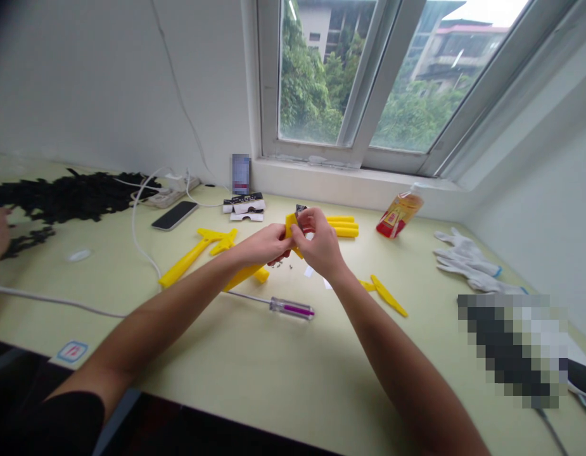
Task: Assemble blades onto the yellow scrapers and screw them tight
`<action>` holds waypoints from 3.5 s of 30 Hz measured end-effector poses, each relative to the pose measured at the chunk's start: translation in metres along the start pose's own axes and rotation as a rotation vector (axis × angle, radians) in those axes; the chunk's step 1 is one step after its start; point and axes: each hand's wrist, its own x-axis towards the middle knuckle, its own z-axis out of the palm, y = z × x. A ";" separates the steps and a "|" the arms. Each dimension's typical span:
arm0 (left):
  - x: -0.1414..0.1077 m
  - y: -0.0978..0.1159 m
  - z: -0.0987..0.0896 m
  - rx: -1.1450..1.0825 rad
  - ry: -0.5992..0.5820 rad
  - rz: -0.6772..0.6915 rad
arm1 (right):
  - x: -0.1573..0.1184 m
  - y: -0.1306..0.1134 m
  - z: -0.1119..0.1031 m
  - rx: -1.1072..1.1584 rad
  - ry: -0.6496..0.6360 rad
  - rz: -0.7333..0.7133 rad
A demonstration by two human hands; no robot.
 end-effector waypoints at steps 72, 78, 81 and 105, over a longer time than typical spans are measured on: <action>0.011 -0.008 -0.025 -0.661 -0.019 0.179 | 0.013 -0.002 -0.037 -0.130 0.049 -0.118; 0.005 -0.003 -0.014 -0.558 -0.018 0.129 | 0.009 -0.011 -0.032 -0.211 0.064 -0.126; 0.005 -0.003 -0.014 -0.533 -0.016 0.130 | 0.009 -0.009 -0.031 -0.238 0.056 -0.092; 0.006 -0.002 -0.002 -0.469 0.079 0.044 | 0.004 0.023 0.001 0.640 -0.005 0.376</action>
